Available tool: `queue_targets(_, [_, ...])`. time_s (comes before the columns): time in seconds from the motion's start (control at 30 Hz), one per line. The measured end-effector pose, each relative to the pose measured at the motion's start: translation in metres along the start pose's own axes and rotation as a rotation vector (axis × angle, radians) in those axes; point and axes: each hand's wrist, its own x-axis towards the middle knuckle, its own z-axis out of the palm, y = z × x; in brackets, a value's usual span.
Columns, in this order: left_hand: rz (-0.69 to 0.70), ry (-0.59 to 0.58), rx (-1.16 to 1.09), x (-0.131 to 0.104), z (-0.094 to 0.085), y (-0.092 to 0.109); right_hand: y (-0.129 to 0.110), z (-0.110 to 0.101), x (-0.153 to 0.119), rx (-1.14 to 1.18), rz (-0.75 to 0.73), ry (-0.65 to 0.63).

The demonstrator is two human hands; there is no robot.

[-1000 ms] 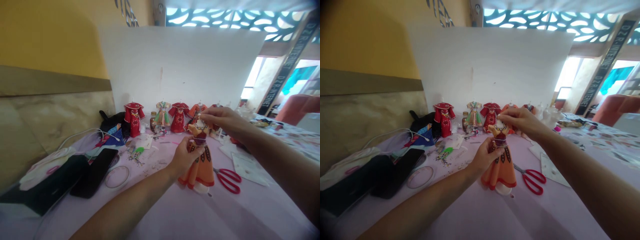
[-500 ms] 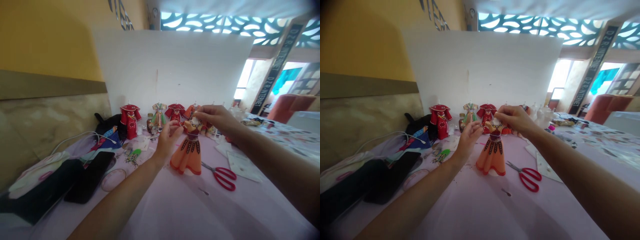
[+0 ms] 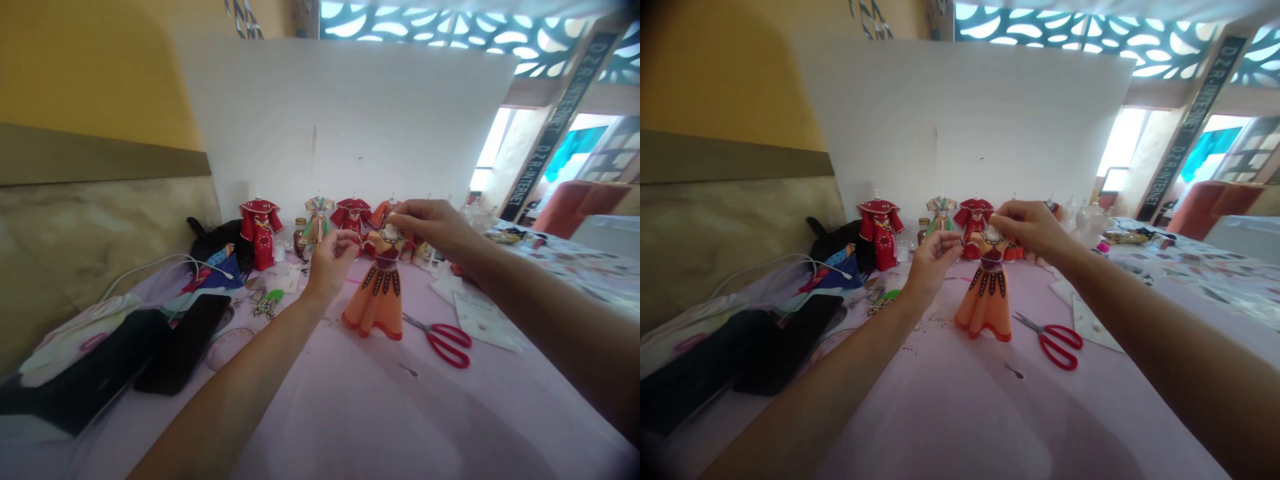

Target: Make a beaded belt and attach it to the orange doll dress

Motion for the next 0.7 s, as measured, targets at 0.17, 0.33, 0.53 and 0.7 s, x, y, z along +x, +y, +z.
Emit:
queue_targets(0.17, [-0.008,0.056,0.034,0.005,-0.006,0.001,0.01,-0.009,0.017,-0.004,0.066,0.108])
queue_targets(0.33, [-0.013,0.066,0.046,0.006,-0.008,0.005,0.02,-0.016,0.038,0.001,0.105,0.186])
queue_targets(0.53, [-0.014,0.059,0.041,0.007,-0.015,0.01,0.047,-0.022,0.059,-0.064,0.146,0.22])
queue_targets(0.7, [-0.013,0.069,0.031,0.01,-0.019,0.013,0.076,-0.025,0.071,-0.167,0.192,0.225])
